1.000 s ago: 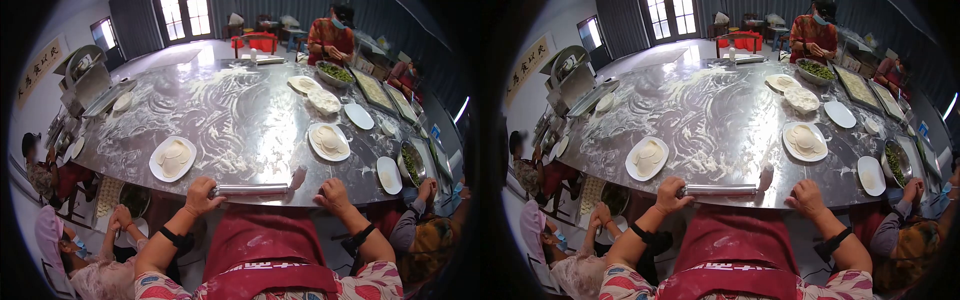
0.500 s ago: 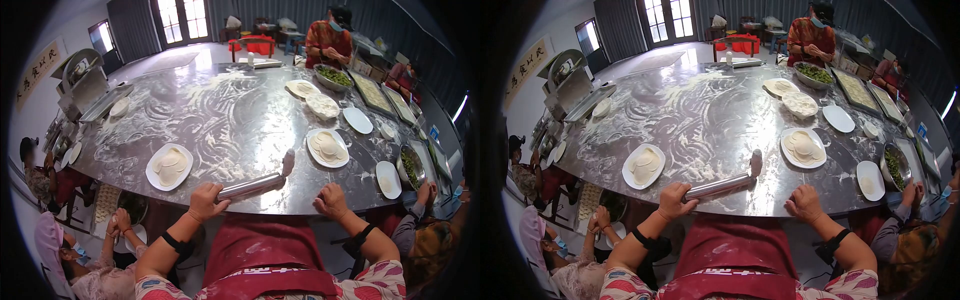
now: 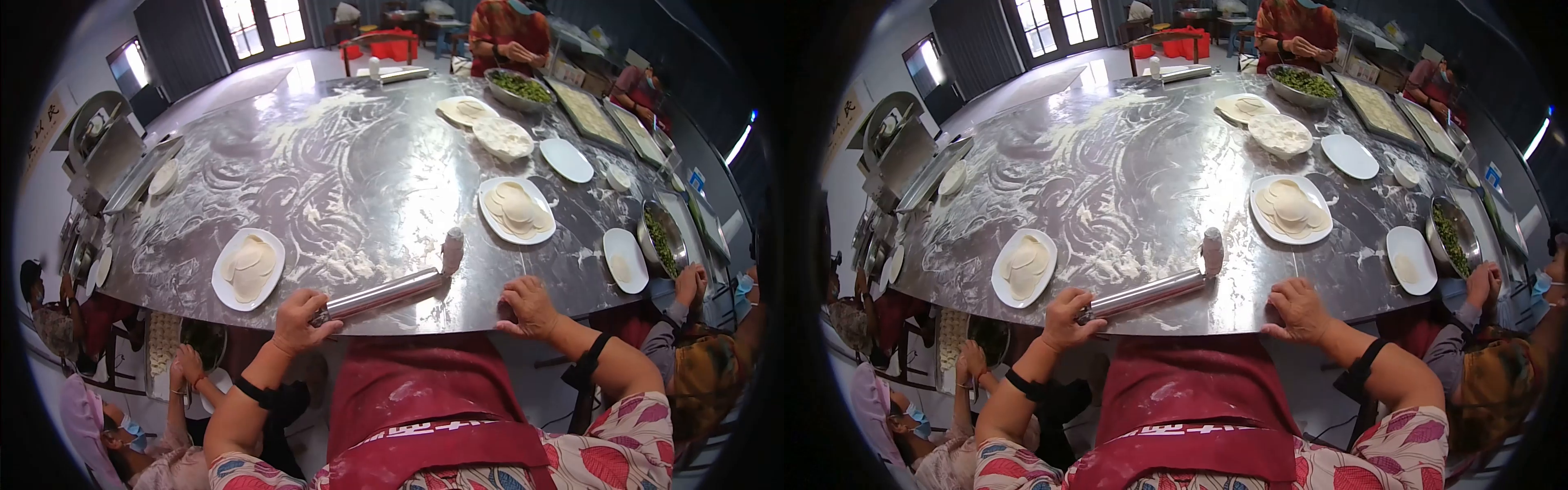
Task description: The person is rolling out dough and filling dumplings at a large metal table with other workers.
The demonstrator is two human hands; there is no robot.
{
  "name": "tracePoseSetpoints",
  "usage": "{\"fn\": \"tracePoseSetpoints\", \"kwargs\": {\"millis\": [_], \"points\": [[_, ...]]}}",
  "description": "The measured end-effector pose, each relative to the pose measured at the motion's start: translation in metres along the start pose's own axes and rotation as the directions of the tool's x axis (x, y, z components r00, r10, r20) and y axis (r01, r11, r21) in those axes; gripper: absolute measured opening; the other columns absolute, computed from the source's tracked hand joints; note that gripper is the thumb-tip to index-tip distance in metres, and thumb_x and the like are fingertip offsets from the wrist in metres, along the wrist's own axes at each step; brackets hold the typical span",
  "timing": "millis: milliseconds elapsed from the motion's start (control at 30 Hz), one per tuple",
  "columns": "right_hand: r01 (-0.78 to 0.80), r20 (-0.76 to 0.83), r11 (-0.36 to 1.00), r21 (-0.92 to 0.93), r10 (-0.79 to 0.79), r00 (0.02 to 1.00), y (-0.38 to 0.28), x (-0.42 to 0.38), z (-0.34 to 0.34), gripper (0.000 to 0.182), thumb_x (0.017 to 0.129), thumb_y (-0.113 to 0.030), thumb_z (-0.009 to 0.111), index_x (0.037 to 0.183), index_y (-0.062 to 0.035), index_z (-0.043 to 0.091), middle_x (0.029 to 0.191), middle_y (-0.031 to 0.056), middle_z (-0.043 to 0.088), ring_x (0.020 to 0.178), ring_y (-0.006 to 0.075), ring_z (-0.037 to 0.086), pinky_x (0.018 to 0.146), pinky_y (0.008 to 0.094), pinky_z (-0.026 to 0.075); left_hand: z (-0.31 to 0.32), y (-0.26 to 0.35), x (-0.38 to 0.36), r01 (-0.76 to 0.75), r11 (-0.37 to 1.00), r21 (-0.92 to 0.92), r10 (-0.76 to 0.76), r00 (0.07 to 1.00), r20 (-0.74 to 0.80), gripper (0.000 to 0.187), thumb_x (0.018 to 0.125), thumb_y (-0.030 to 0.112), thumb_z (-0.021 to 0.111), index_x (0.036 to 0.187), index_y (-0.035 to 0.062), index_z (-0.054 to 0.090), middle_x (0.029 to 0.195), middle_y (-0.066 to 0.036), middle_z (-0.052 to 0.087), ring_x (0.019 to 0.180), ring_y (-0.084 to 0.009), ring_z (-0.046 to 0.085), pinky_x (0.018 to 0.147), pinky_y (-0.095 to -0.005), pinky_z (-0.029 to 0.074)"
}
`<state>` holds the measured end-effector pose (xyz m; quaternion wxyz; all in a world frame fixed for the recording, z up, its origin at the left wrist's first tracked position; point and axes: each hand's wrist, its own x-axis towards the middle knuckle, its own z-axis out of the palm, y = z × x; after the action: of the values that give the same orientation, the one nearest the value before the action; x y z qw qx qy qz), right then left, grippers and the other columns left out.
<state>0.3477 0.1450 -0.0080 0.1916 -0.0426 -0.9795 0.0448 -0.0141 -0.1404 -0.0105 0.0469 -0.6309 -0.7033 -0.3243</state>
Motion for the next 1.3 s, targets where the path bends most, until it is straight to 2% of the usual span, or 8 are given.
{"fn": "tracePoseSetpoints", "kwargs": {"millis": [133, 267, 667, 800, 833, 1000, 1200, 1300], "points": [[0.123, 0.038, 0.992, 0.029, -0.124, 0.992, 0.003, 0.002, 0.003, 0.053, 0.076, -0.051, 0.064, 0.100, -0.0050, 0.051, 0.100, 0.0133, 0.049, 0.097, 0.0326, 0.048, 0.087, 0.0454, 0.037, 0.006, -0.008, 0.009, -0.120, 0.993, -0.021, 0.121, 0.992, 0.025, 0.044, 0.067, 0.034, 0.077, 0.096, 0.0049, 0.063, 0.082, -0.012, 0.059, 0.074, -0.0294, 0.059, 0.064, -0.0370, 0.049], [0.115, 0.060, 0.993, -0.005, -0.115, 0.992, 0.005, 0.001, 0.015, 0.060, 0.074, -0.053, 0.065, 0.104, -0.0045, 0.047, 0.105, 0.0157, 0.047, 0.101, 0.0364, 0.046, 0.088, 0.0496, 0.036, 0.011, -0.030, 0.004, -0.212, 0.977, -0.010, 0.212, 0.977, 0.021, 0.043, 0.070, 0.037, 0.076, 0.095, 0.0041, 0.063, 0.081, -0.013, 0.058, 0.068, -0.0290, 0.057, 0.059, -0.0372, 0.046], [0.099, 0.123, 0.995, 0.022, -0.101, 0.987, 0.003, 0.006, 0.016, 0.063, 0.078, -0.055, 0.058, 0.108, -0.0019, 0.045, 0.114, 0.0211, 0.044, 0.108, 0.0412, 0.042, 0.093, 0.0551, 0.031, 0.010, -0.032, -0.002, -0.169, 0.986, -0.008, 0.169, 0.986, 0.006, 0.041, 0.070, 0.035, 0.073, 0.092, 0.0041, 0.056, 0.083, -0.011, 0.051, 0.074, -0.0297, 0.054, 0.064, -0.0380, 0.046], [0.175, 0.152, 0.985, -0.007, -0.172, 0.973, 0.022, -0.011, 0.028, 0.066, 0.083, -0.048, 0.054, 0.122, 0.0039, 0.040, 0.125, 0.0251, 0.042, 0.118, 0.0449, 0.038, 0.100, 0.0568, 0.028, 0.021, -0.037, -0.005, -0.170, 0.985, -0.023, 0.170, 0.985, -0.005, 0.042, 0.070, 0.041, 0.070, 0.078, 0.0036, 0.052, 0.079, -0.014, 0.048, 0.072, -0.0324, 0.053, 0.064, -0.0406, 0.046], [0.107, 0.122, 0.994, 0.002, -0.107, 0.987, -0.001, 0.006, 0.010, 0.060, 0.082, -0.045, 0.061, 0.122, -0.0029, 0.046, 0.124, 0.0183, 0.049, 0.116, 0.0373, 0.044, 0.098, 0.0509, 0.033, 0.019, -0.035, -0.005, -0.156, 0.987, -0.033, 0.156, 0.988, -0.005, 0.042, 0.069, 0.040, 0.070, 0.077, 0.0029, 0.052, 0.080, -0.014, 0.048, 0.073, -0.0331, 0.053, 0.064, -0.0414, 0.046], [0.099, 0.098, 0.995, -0.010, -0.097, 0.990, -0.003, 0.008, 0.011, 0.058, 0.080, -0.048, 0.061, 0.117, -0.0041, 0.051, 0.119, 0.0173, 0.053, 0.112, 0.0372, 0.048, 0.097, 0.0524, 0.034, 0.025, -0.038, -0.006, -0.171, 0.984, -0.059, 0.168, 0.985, -0.049, 0.042, 0.065, 0.038, 0.072, 0.077, 0.0031, 0.053, 0.081, -0.014, 0.049, 0.076, -0.0331, 0.054, 0.066, -0.0422, 0.046], [0.139, -0.196, 0.989, -0.055, -0.148, 0.969, 0.009, 0.008, 0.041, 0.056, 0.085, -0.058, 0.050, 0.094, -0.0046, 0.064, 0.098, 0.0149, 0.064, 0.090, 0.0348, 0.059, 0.083, 0.0516, 0.045, 0.022, -0.036, -0.008, -0.127, 0.989, -0.069, 0.127, 0.992, -0.009, 0.047, 0.067, 0.043, 0.071, 0.085, 0.0023, 0.054, 0.082, -0.014, 0.049, 0.074, -0.0324, 0.054, 0.064, -0.0418, 0.045], [0.181, -0.226, 0.983, -0.038, -0.185, 0.956, 0.002, 0.019, 0.037, 0.059, 0.086, -0.060, 0.048, 0.092, -0.0035, 0.065, 0.096, 0.0156, 0.064, 0.088, 0.0344, 0.060, 0.080, 0.0499, 0.047, 0.022, -0.037, -0.008, -0.130, 0.990, -0.058, 0.130, 0.992, -0.011, 0.047, 0.066, 0.042, 0.071, 0.082, 0.0025, 0.053, 0.081, -0.014, 0.049, 0.074, -0.0322, 0.054, 0.063, -0.0418, 0.045]]}}
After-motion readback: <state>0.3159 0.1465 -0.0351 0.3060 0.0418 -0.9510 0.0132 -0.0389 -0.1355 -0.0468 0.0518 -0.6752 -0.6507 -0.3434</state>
